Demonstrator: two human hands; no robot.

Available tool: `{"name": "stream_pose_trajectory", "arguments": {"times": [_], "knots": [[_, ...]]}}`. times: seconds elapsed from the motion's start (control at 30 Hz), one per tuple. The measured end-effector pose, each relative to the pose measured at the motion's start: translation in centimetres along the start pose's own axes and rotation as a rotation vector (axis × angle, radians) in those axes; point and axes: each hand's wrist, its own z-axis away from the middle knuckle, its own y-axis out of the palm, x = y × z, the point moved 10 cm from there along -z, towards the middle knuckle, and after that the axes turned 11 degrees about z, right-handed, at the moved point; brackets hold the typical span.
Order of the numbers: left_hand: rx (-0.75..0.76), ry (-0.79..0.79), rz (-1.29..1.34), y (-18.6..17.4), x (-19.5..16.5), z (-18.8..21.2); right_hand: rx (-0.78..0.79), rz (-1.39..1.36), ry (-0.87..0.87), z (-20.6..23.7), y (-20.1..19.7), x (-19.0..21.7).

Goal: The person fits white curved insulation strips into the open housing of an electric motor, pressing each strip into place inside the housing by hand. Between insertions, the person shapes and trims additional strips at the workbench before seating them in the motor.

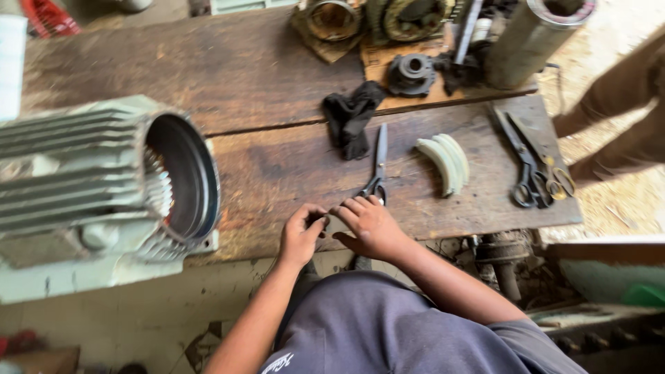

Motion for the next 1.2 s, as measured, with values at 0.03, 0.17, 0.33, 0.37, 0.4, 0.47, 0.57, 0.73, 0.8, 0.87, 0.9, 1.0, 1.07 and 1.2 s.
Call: {"name": "stream_pose_trajectory", "arguments": {"times": [0.03, 0.17, 0.33, 0.37, 0.4, 0.47, 0.57, 0.73, 0.8, 0.87, 0.9, 1.0, 1.07, 1.2], "knots": [[-0.004, -0.022, 0.018, 0.0, 0.4, -0.1, 0.009, 0.006, 0.014, 0.2, 0.2, -0.1], [-0.015, -0.068, 0.059, -0.1, 1.4, -0.5, 0.011, 0.043, 0.021, 0.6, 0.3, -0.1], [0.002, -0.072, 0.009, -0.2, 2.4, -1.5, -0.021, 0.059, 0.031, 1.0, 0.5, -0.3], [0.010, -0.058, -0.014, -0.2, 2.5, -1.5, -0.017, 0.045, 0.046, 1.1, 0.7, -0.5], [0.022, -0.044, -0.036, 0.0, 2.7, -1.6, -0.015, 0.035, 0.063, 1.4, 0.8, -0.9], [0.042, -0.042, -0.029, 0.4, 3.0, -1.7, -0.041, -0.002, 0.079, 1.8, 1.2, -1.3], [0.056, -0.009, -0.072, 2.3, 2.6, -2.0, -0.070, -0.049, 0.075, 2.5, 1.4, -2.3], [0.007, 0.210, -0.608, 2.7, -6.1, 0.1, -0.165, -0.084, 0.041, 1.7, 1.3, -1.8], [-0.140, 0.661, -1.041, 3.2, -14.3, 2.8, -0.022, -0.147, 0.128, 1.0, 2.6, -2.4], [-0.368, 0.811, -1.267, 1.6, -20.6, 5.3, 0.005, -0.097, 0.122, 0.2, 2.7, -1.9], [-0.539, 0.861, -1.319, 0.4, -23.5, 6.7, 0.017, -0.066, 0.138, 0.0, 2.8, -1.7], [-0.688, 0.675, -1.371, -3.8, -28.3, 7.4, 0.030, -0.094, 0.104, -0.9, 2.7, -0.5], [-0.686, 0.541, -1.388, -4.6, -28.5, 7.2, 0.025, -0.115, 0.053, -1.6, 2.5, 0.3], [-0.667, 0.959, -1.359, 0.1, -26.6, 8.5, 0.053, -0.115, 0.044, -2.8, 2.4, 0.8]]}}
